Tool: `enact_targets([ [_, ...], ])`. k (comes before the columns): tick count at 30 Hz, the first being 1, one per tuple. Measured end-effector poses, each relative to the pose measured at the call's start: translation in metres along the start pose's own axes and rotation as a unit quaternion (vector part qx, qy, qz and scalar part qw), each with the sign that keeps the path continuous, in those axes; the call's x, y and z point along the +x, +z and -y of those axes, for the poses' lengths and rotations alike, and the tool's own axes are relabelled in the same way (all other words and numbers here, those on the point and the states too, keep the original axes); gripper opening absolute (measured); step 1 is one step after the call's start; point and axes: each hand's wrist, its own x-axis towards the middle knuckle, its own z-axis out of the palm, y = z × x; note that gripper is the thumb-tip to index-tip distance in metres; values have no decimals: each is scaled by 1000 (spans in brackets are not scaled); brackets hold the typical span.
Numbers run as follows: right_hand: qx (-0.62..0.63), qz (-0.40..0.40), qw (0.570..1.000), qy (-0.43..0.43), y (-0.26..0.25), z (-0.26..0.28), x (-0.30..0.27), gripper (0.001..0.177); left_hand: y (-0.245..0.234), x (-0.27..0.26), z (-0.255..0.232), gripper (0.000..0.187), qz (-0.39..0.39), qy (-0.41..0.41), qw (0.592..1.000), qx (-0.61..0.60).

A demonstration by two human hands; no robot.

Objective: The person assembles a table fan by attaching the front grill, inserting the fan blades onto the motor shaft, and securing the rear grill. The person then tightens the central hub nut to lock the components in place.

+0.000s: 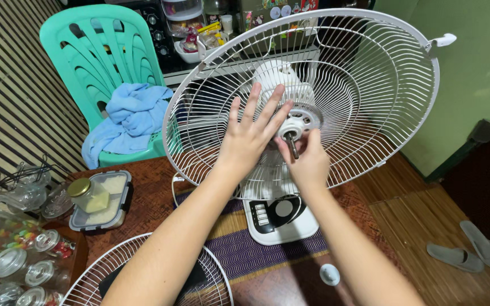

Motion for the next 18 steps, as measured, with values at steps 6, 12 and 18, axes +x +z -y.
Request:
enact_targets([
  [6,66,60,988,128,10,-1,-11,41,0,0,-1,76,-3,0,1000,5],
  [12,-30,2,982,-185,-43,-9,9,47,-2,0,-2,75,-18,-2,999,42],
  [18,-153,89,926,-334,-57,-5,44,62,1,1,-3,75,-11,-2,1000,24],
])
